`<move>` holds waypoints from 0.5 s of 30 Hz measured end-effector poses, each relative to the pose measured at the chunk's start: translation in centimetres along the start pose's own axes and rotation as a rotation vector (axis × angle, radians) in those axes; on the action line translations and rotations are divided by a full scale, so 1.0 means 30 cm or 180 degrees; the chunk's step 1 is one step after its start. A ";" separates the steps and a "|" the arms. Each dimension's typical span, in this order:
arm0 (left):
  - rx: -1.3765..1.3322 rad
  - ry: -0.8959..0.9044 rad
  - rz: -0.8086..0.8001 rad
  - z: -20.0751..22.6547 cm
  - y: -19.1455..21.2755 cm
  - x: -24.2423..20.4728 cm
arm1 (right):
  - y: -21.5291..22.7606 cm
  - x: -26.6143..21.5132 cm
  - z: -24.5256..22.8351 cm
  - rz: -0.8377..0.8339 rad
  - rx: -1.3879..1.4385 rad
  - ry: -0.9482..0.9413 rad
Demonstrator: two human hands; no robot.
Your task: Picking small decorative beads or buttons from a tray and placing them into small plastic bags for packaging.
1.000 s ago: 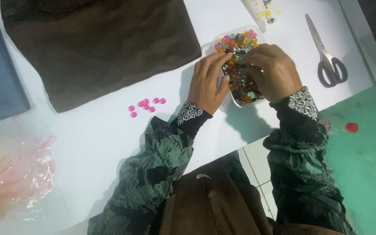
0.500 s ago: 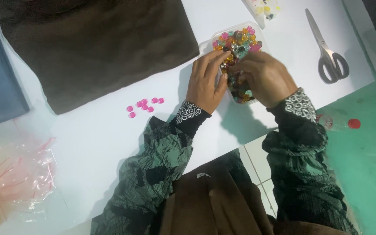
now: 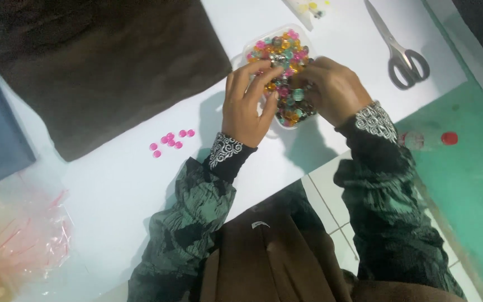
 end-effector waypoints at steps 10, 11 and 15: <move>0.0118 -0.1274 -0.1315 0.135 -0.223 0.019 | 0.120 -0.091 0.002 0.0894 0.0416 0.0358; 0.0322 -0.1286 -0.1513 0.117 -0.265 0.019 | 0.118 -0.111 0.015 0.0933 0.0433 0.0302; 0.0569 -0.1349 -0.1884 0.054 -0.339 0.051 | 0.120 -0.180 0.025 0.1091 0.0556 0.0194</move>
Point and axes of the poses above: each hand's wrist, its own x-axis towards the middle knuckle, its own y-axis out of the back of the hand, z = x × y, the point moved 10 cm from there along x, towards the middle knuckle, and after that the axes turned 10 degrees about -z, right-handed, at the moved point
